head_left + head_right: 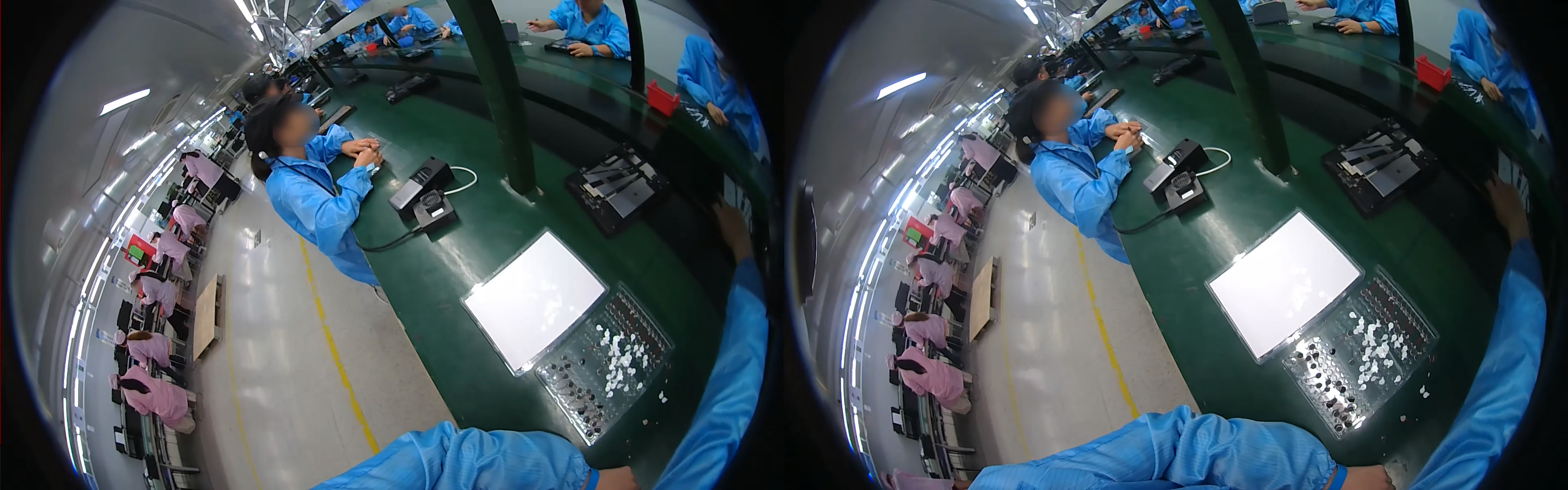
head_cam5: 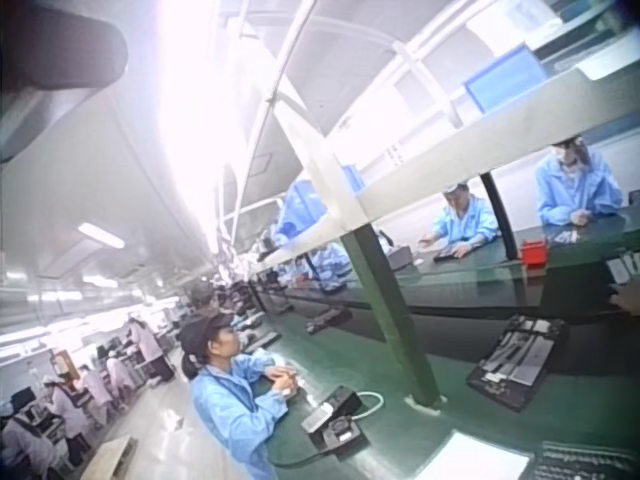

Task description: Assembling or repairing a tablet computer on a factory production line.

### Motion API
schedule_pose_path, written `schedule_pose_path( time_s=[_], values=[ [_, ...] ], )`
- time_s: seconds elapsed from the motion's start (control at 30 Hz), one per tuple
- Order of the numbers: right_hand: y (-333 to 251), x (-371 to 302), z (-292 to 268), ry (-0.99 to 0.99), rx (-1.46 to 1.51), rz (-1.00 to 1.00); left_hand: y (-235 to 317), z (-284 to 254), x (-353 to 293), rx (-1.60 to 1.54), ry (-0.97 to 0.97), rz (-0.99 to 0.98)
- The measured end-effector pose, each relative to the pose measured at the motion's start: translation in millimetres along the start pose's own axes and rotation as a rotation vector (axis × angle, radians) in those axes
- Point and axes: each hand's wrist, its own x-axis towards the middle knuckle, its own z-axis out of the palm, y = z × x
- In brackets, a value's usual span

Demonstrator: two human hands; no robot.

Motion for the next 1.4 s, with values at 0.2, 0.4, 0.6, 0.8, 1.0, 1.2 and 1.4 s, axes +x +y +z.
schedule_pose_path(
  time_s=[0.2, 0.4, 0.6, 0.8, 1.0, 1.2, 1.4],
  values=[
    [31, 10, 59, 0.064, -0.272, 0.021, 1, 1, 0, -0.016, -0.087, -0.015],
    [64, -61, 94, 0.1, -0.29, 0.08, 5, -4, 3, 0.031, -0.105, -0.026],
    [45, -102, 76, 0.444, -0.114, 0.339, 6, -5, 2, 0.059, -0.122, -0.02],
    [84, -104, 76, 0.311, -0.123, 0.436, 4, -14, 1, 0.045, -0.099, 0.025],
    [137, -184, -1, 0.513, 0.094, 0.463, 12, -31, 8, -0.099, -0.106, -0.096],
    [51, -398, -148, 0.782, 0.498, 0.364, -10, -10, 12, -0.647, 0.036, -0.338],
    [-39, -584, -253, 0.903, 1.086, 0.122, -11, -27, 15, -1.533, -0.103, -0.737]
  ],
)
